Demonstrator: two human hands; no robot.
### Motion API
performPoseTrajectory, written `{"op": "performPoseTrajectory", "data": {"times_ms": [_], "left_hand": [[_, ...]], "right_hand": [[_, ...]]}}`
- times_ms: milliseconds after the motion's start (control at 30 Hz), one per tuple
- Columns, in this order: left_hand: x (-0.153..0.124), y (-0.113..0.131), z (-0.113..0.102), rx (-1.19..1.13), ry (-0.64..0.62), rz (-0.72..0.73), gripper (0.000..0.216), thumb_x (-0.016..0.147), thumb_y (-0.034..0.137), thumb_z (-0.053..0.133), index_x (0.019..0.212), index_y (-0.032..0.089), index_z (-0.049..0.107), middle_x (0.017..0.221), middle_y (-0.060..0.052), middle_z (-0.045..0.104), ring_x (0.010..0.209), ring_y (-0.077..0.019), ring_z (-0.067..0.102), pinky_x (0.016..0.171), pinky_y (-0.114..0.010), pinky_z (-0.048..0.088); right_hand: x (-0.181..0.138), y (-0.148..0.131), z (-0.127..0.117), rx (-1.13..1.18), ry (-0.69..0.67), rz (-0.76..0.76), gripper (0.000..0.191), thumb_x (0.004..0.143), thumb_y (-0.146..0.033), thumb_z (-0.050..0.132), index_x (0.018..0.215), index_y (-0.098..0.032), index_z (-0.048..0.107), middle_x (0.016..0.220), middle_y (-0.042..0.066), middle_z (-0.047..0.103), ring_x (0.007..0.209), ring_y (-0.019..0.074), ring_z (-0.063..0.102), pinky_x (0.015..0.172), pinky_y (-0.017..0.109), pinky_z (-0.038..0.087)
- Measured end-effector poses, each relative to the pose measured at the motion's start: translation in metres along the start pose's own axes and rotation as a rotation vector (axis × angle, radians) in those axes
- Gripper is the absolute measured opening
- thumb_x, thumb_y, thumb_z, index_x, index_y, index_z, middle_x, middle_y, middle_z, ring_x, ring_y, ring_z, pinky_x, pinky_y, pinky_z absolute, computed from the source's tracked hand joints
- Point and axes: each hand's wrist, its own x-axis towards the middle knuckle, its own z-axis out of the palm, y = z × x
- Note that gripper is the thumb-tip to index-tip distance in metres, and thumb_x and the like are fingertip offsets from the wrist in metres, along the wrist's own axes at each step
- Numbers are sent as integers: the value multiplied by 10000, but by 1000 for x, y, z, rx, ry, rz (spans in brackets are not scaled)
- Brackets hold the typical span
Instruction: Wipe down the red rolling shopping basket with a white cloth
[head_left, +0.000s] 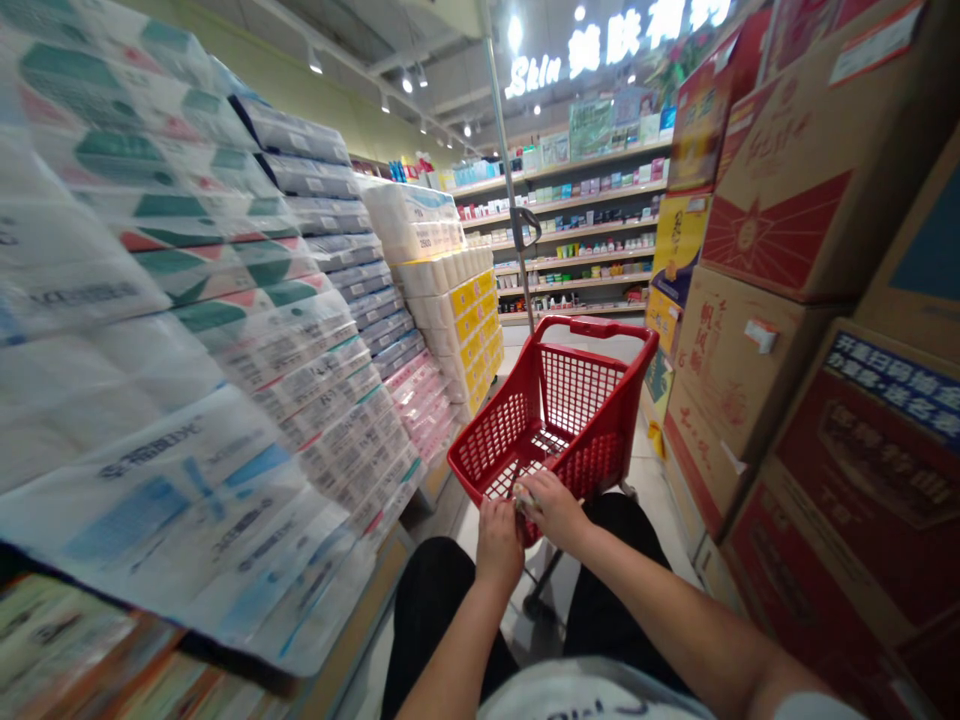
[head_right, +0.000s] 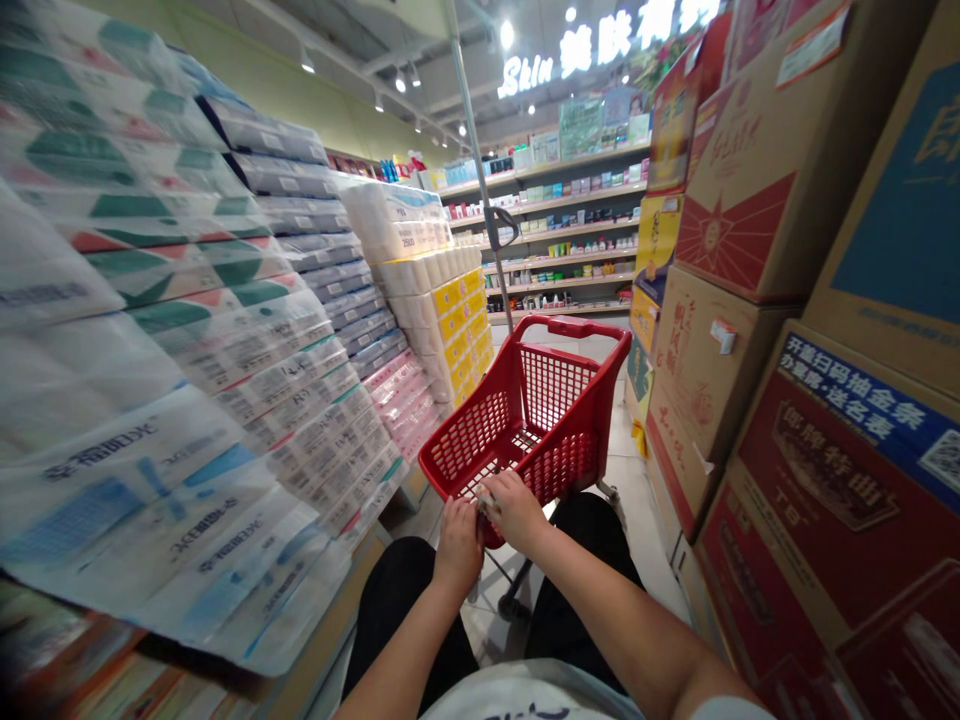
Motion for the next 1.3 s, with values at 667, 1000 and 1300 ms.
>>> {"op": "performPoseTrajectory", "data": {"times_ms": [667,1000,1300], "left_hand": [[3,1,-5,-19,-11,-18,235,879,138,435,1058,150,587,939,-77,651,1008,-240,581,1006,-522,441],[2,3,-4,-9,4,-33,295,830,97,455,1092,138,586,986,-93,641,1028,-236,561,1015,-512,434],[1,2,-4,4,9,-26,301,834,102,449,1098,147,587,994,-91,638,1031,-249,567,986,-533,456]], "right_hand": [[-4,2,7,-145,31,-35,302,888,-141,481,1168,-185,587,1114,126,607,1076,257,512,924,440,475],[7,10,-9,-149,47,-9,251,932,-178,442,1110,-194,618,1074,110,615,1041,239,519,916,436,479],[8,11,-10,-101,36,40,171,902,-178,493,978,-191,645,1020,91,618,995,226,529,901,399,474]]}}
